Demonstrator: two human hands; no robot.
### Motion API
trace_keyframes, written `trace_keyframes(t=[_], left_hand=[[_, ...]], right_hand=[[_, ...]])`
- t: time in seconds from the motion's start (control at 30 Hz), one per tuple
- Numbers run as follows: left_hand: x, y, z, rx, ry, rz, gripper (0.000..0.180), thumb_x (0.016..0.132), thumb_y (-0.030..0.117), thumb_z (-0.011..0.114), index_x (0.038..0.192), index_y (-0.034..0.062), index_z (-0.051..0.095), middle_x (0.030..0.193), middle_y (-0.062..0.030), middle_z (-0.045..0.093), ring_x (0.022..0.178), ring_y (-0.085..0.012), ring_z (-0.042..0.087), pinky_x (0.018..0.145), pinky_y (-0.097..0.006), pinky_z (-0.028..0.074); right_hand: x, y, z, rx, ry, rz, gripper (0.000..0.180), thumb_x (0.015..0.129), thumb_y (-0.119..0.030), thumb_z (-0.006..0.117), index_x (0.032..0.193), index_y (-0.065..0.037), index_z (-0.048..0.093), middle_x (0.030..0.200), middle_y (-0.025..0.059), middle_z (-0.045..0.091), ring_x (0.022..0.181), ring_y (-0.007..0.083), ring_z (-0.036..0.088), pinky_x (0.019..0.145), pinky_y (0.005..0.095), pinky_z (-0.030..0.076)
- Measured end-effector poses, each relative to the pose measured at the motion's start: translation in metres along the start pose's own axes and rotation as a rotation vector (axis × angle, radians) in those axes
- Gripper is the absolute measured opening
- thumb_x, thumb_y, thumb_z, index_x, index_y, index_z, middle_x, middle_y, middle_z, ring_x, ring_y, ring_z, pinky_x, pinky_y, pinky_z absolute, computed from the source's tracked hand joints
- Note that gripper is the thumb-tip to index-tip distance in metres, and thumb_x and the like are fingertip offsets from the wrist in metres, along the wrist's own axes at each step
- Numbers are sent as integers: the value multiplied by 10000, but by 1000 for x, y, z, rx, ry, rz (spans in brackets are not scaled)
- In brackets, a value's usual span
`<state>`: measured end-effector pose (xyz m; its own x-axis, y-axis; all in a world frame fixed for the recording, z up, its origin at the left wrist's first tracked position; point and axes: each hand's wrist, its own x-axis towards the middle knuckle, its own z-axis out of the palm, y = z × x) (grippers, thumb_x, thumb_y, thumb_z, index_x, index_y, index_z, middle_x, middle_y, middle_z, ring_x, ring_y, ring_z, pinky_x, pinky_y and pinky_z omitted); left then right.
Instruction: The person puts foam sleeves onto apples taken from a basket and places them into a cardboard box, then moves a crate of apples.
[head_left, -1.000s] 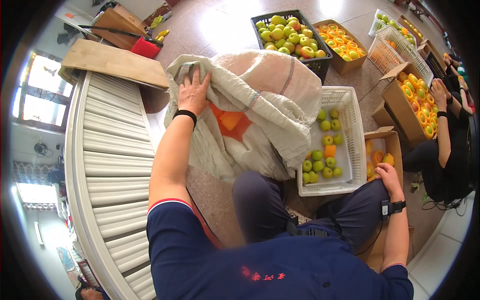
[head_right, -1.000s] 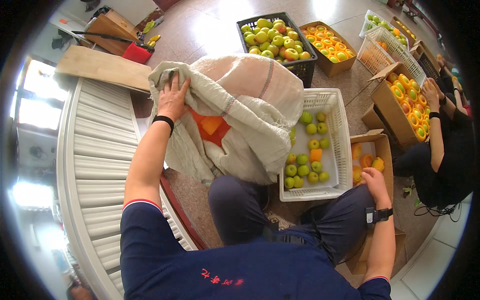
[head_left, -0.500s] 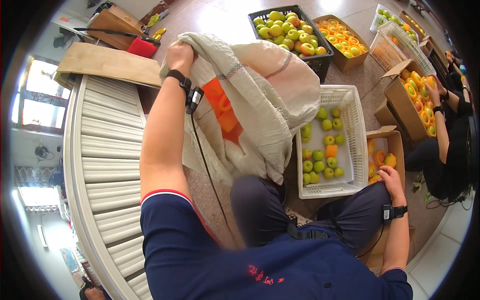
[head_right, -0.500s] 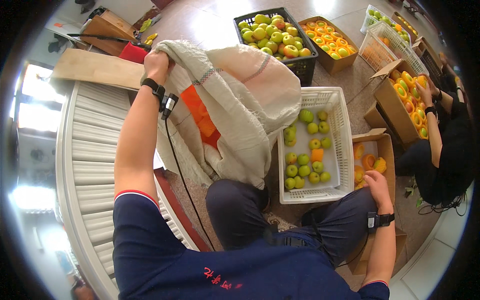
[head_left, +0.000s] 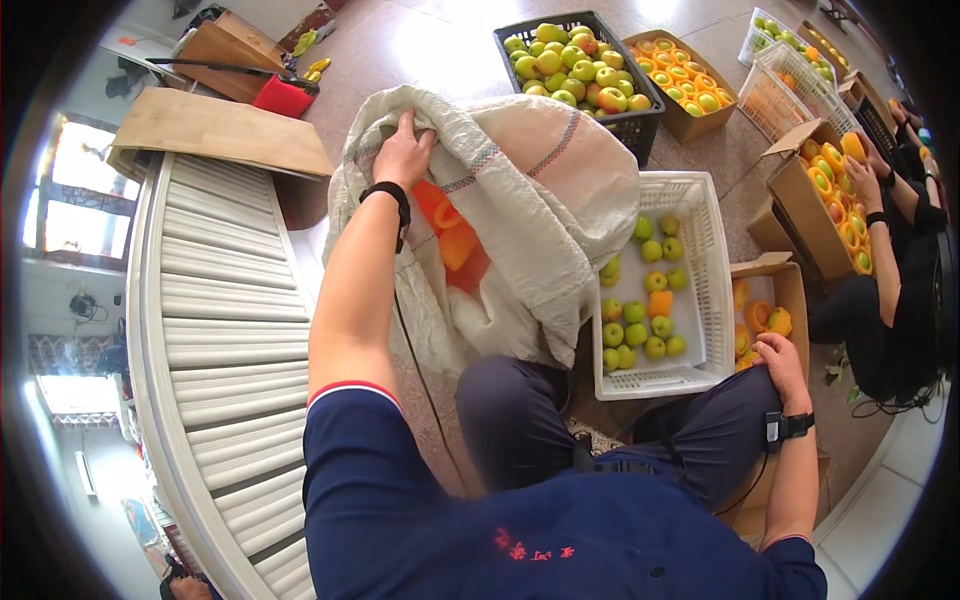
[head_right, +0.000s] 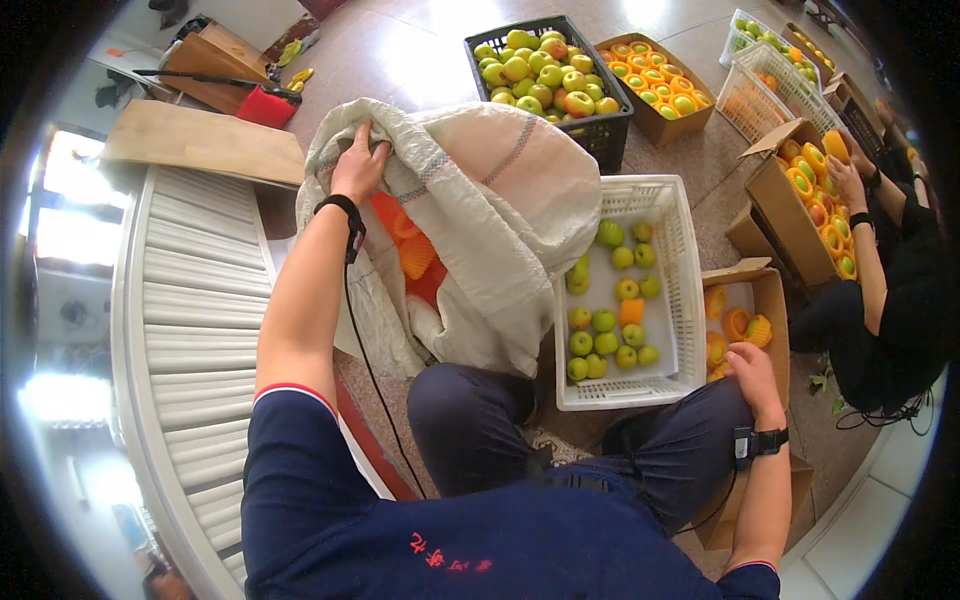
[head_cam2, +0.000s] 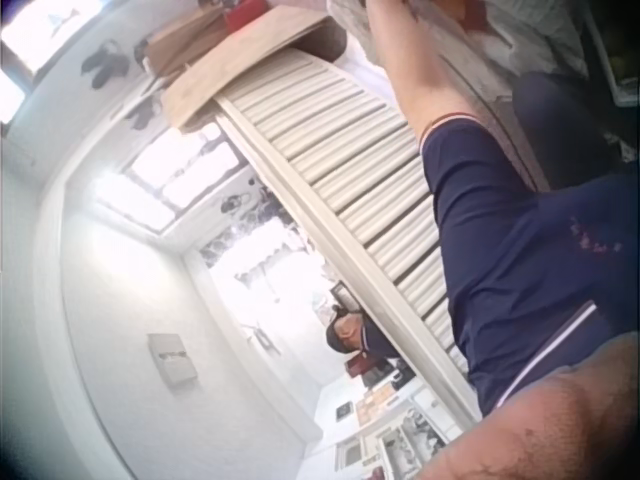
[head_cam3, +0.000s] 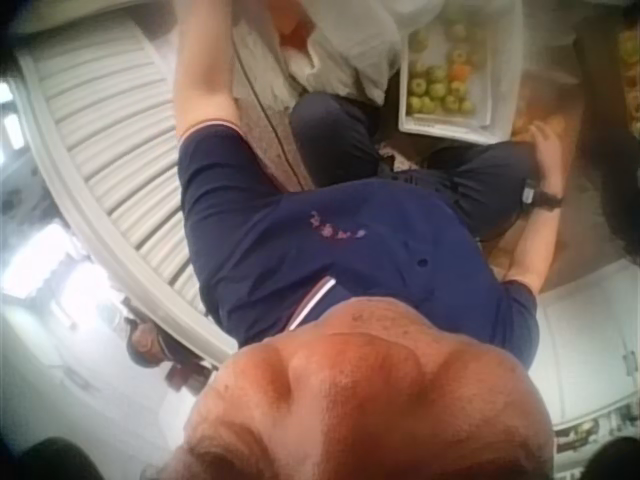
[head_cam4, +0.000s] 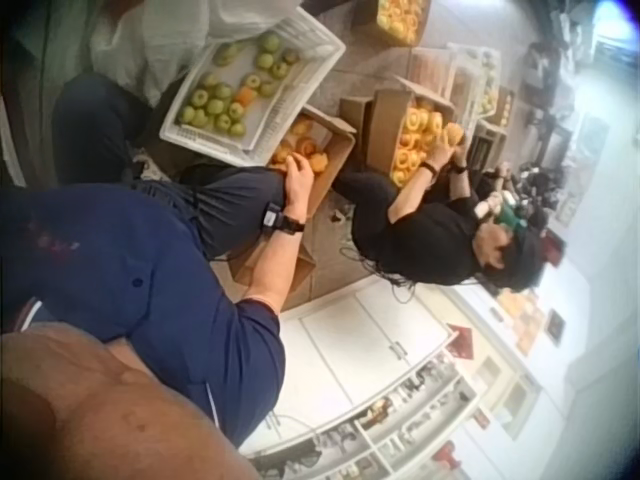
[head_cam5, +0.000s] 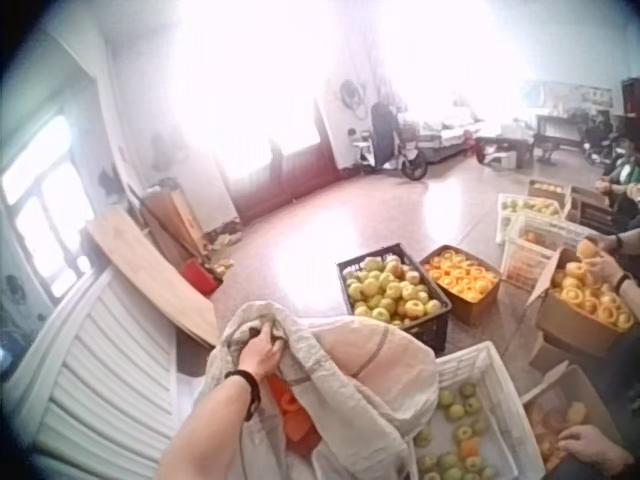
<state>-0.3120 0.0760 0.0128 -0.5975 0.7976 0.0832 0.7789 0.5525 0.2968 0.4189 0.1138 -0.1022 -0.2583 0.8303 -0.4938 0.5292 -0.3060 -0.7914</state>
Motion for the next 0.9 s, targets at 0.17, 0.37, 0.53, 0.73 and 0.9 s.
trace_keyframes(t=[0.17, 0.37, 0.53, 0.73, 0.9], left_hand=[[-44, 5, -27, 31, 232, 83, 595, 973, 476, 537, 1444, 131, 421, 1097, -223, 707, 1035, -404, 671, 876, -506, 513], [-97, -23, -19, 61, 258, 346, 251, 971, 304, 581, 1098, 89, 611, 926, -153, 695, 864, -362, 681, 743, -496, 529], [-141, -28, 31, 154, -60, 412, 222, 923, 238, 588, 1106, 126, 646, 1164, -198, 610, 926, -404, 665, 799, -503, 542], [-134, -45, 75, 62, -182, 42, 362, 893, 264, 587, 1217, 111, 634, 1281, -264, 546, 1093, -445, 620, 940, -496, 512], [-144, -36, 71, -56, -97, -3, 436, 860, 283, 632, 1197, 7, 632, 1306, -275, 563, 1128, -446, 601, 964, -492, 501]], right_hand=[[1, -2, 2, -20, -16, -37, 294, 934, -144, 637, 1146, 60, 647, 1031, 100, 688, 867, 158, 666, 728, 277, 564], [1, 5, 2, -16, 9, -72, 295, 927, -152, 642, 1135, 56, 654, 1022, 101, 691, 878, 160, 667, 719, 286, 567], [3, 11, 2, -43, 35, -81, 302, 920, -168, 650, 1128, 51, 664, 1024, 104, 694, 883, 167, 670, 715, 288, 564], [3, 8, 5, -69, 51, -102, 302, 916, -165, 653, 1121, 56, 667, 999, 106, 698, 849, 173, 674, 709, 288, 559], [-1, 11, 3, -57, 71, -95, 304, 921, -162, 652, 1119, 68, 661, 982, 109, 699, 818, 168, 670, 705, 283, 554]])
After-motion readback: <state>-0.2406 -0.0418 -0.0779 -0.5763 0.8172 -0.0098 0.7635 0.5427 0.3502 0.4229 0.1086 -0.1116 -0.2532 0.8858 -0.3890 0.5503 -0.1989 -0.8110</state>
